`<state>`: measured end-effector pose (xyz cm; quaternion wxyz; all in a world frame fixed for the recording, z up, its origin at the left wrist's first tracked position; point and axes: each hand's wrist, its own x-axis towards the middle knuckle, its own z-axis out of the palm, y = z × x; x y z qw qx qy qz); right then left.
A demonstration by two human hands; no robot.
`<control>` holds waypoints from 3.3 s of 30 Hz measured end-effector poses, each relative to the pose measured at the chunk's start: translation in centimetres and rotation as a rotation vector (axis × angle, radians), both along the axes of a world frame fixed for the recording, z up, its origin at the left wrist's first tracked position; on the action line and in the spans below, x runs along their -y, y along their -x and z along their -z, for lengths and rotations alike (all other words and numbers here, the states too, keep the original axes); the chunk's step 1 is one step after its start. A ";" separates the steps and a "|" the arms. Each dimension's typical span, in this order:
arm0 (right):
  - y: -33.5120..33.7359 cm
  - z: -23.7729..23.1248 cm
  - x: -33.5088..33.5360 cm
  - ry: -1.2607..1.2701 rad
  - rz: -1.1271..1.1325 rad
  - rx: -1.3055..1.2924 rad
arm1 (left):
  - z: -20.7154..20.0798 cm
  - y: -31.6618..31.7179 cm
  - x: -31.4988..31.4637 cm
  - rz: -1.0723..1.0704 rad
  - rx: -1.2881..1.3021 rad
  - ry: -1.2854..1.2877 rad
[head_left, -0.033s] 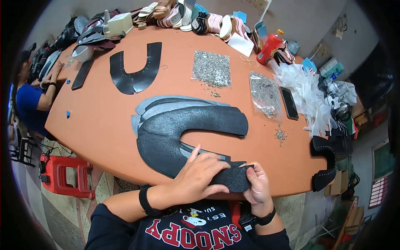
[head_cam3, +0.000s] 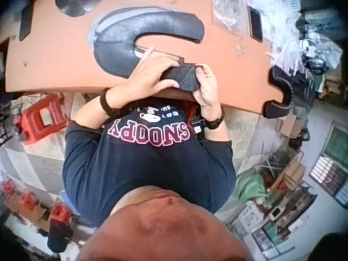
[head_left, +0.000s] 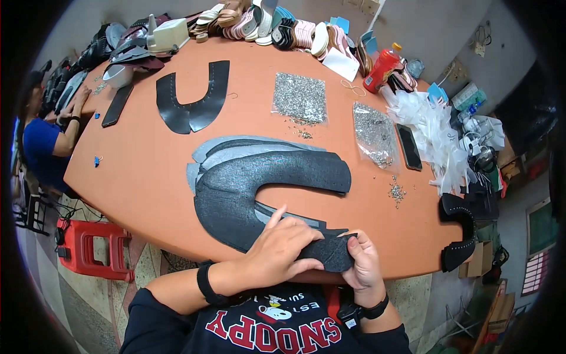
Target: Arranging and checking several black leather shoe upper components on a table.
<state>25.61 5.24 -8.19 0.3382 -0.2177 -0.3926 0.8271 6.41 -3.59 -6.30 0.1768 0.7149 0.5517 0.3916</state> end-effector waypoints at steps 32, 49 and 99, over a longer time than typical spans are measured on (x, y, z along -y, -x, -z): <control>1.7 -1.9 -5.1 -0.831 -0.255 0.797 | -0.6 25.8 -6.4 -0.724 -0.630 0.364; 1.7 -1.5 -4.7 -0.832 -0.189 0.761 | -0.6 27.1 -4.9 -0.619 -0.740 0.004; 2.0 -1.5 -3.5 -0.788 -0.079 0.717 | 1.6 33.7 -7.2 -0.706 -0.316 0.495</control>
